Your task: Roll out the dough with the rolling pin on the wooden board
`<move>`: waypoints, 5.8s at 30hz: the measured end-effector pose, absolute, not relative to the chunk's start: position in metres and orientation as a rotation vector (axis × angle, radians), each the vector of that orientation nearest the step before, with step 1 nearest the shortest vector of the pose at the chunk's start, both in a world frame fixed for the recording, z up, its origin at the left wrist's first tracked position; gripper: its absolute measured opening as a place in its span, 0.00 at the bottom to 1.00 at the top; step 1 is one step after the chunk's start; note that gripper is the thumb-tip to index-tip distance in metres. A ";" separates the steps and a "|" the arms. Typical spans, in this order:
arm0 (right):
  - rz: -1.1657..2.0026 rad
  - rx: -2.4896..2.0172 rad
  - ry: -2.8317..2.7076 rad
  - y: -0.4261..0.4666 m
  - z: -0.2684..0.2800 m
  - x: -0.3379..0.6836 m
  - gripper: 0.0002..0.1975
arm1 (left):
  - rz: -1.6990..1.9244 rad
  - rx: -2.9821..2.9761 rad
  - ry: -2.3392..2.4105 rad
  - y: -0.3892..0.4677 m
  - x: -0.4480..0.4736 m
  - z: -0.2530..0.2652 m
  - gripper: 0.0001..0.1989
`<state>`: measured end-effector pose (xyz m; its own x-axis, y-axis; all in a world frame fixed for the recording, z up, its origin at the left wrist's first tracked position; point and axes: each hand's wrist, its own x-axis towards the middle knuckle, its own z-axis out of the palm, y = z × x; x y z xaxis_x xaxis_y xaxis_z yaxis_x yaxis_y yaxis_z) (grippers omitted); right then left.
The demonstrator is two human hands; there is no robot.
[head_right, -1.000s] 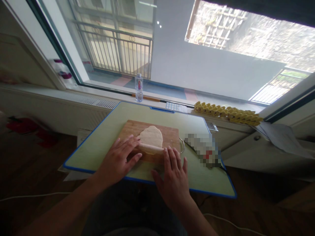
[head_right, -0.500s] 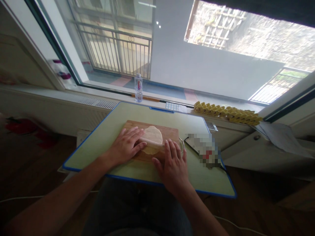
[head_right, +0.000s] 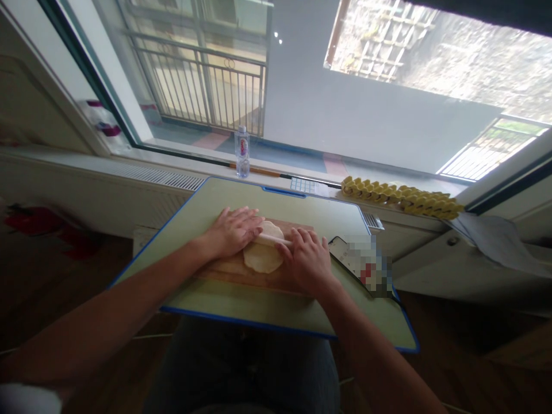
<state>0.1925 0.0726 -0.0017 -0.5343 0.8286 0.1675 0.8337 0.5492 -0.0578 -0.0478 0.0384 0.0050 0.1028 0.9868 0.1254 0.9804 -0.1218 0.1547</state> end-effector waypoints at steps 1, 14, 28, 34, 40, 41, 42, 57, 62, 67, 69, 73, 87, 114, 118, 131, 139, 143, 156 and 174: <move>-0.039 -1.414 -2.616 0.078 0.001 0.191 0.33 | 0.298 2.296 2.066 0.045 -0.049 0.005 0.30; 0.046 -1.322 -2.708 0.138 -0.004 0.183 0.29 | 0.319 2.199 2.036 0.076 -0.063 -0.003 0.28; 0.124 -1.286 -2.800 0.086 0.014 0.183 0.30 | 0.001 2.222 1.908 0.043 -0.054 0.024 0.28; 0.026 -1.267 -2.737 0.092 0.005 0.181 0.30 | 0.196 2.211 2.012 0.048 -0.052 0.012 0.27; -0.005 -1.342 -2.598 0.105 -0.004 0.180 0.34 | 0.416 2.124 2.089 0.061 -0.061 -0.001 0.28; 0.000 -1.347 -2.579 0.107 -0.004 0.180 0.34 | 0.454 2.116 2.100 0.063 -0.062 -0.002 0.28; 0.006 -1.345 -2.566 0.108 -0.005 0.180 0.34 | 0.494 2.110 2.110 0.064 -0.063 -0.004 0.27; 0.103 -1.279 -2.558 0.119 -0.006 0.187 0.29 | 0.526 2.158 2.118 0.068 -0.067 -0.008 0.24; 0.160 -1.271 -2.663 0.113 0.005 0.189 0.29 | 0.339 2.117 2.043 0.065 -0.070 0.002 0.27; 0.158 -1.245 -2.753 0.111 0.010 0.192 0.30 | 0.261 2.152 1.976 0.062 -0.068 0.009 0.29; 0.130 -1.239 -2.756 0.111 0.009 0.192 0.30 | 0.287 2.164 1.979 0.063 -0.067 0.009 0.29; 0.112 -1.245 -2.736 0.112 0.007 0.191 0.30 | 0.335 2.164 1.994 0.066 -0.068 0.003 0.28; 0.125 -1.198 -2.716 0.116 0.003 0.190 0.32 | 0.381 2.225 2.000 0.074 -0.072 -0.005 0.27; 0.136 -1.200 -2.683 0.116 0.003 0.188 0.31 | 0.457 2.266 2.018 0.067 -0.069 -0.006 0.25; 0.159 -1.203 -2.676 0.116 0.003 0.188 0.30 | 0.470 2.281 2.019 0.066 -0.066 -0.005 0.24; 0.083 -1.330 -2.634 0.106 -0.004 0.185 0.36 | 0.322 2.288 2.119 0.059 -0.055 -0.002 0.28; -0.027 -1.398 -2.531 0.062 -0.009 0.193 0.37 | 0.331 2.322 2.132 0.028 -0.044 0.000 0.29; -0.020 -1.425 -2.539 0.048 -0.010 0.196 0.38 | 0.304 2.330 2.107 0.010 -0.039 -0.002 0.31; -0.044 -1.395 -2.518 0.000 -0.019 0.211 0.39 | 0.367 2.246 2.107 -0.035 -0.031 -0.004 0.33; 0.077 -1.569 -2.445 0.039 -0.012 0.186 0.35 | 0.236 2.214 2.158 0.008 -0.038 0.002 0.33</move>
<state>0.1860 0.0385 -0.0117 -0.3975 0.9021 0.1677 0.8899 0.4236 -0.1694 -0.0384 0.0077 0.0016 0.0202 0.9966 0.0803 0.9903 -0.0310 0.1354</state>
